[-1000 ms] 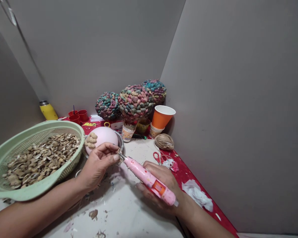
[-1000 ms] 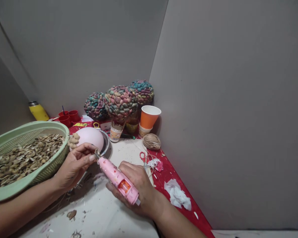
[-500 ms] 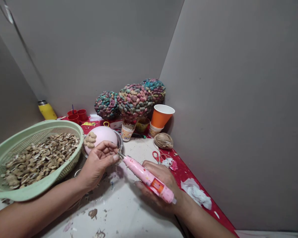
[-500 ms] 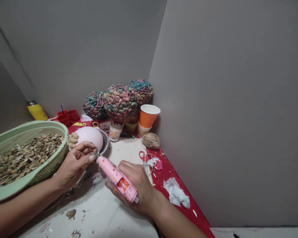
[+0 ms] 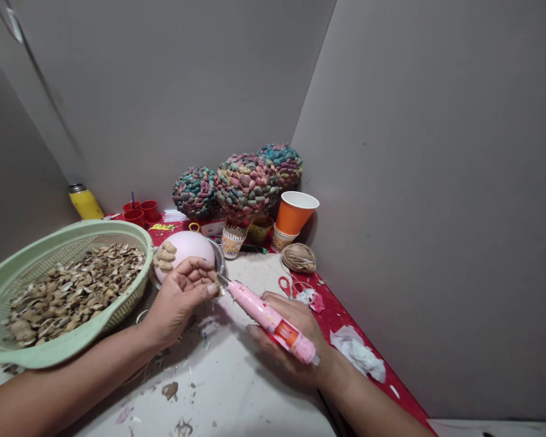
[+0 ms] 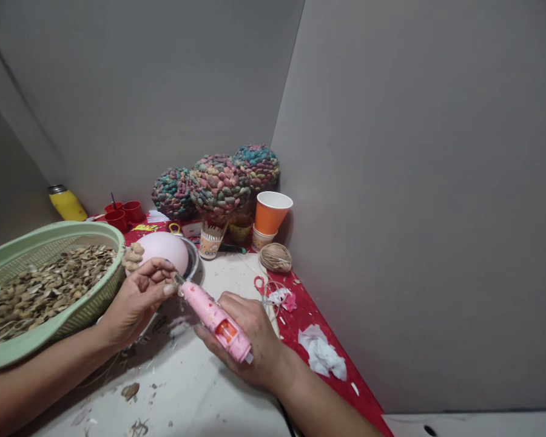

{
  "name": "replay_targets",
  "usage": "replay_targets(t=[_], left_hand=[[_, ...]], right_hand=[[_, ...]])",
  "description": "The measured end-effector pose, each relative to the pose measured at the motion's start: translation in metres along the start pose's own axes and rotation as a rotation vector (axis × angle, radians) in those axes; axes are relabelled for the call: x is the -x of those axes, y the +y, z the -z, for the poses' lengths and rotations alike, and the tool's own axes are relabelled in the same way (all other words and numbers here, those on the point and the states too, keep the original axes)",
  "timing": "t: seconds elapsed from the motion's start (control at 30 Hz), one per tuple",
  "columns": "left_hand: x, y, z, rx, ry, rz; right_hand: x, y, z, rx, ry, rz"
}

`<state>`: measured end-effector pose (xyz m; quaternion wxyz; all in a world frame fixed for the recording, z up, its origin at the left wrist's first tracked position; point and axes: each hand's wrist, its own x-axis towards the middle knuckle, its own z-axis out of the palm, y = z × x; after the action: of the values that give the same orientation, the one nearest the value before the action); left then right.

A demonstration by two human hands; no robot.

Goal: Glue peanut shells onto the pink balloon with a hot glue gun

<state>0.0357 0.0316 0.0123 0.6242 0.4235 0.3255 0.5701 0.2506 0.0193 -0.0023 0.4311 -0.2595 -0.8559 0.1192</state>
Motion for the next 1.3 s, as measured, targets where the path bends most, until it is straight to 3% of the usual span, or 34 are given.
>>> replay_targets(t=[0.3, 1.3], left_hand=[[0.0002, 0.0017, 0.0007, 0.022, -0.025, -0.005], [0.0012, 0.0057, 0.001, 0.027, 0.046, -0.094]], right_hand=[[0.0015, 0.0014, -0.0019, -0.028, -0.012, -0.065], [-0.0007, -0.0012, -0.0006, 0.018, -0.001, -0.025]])
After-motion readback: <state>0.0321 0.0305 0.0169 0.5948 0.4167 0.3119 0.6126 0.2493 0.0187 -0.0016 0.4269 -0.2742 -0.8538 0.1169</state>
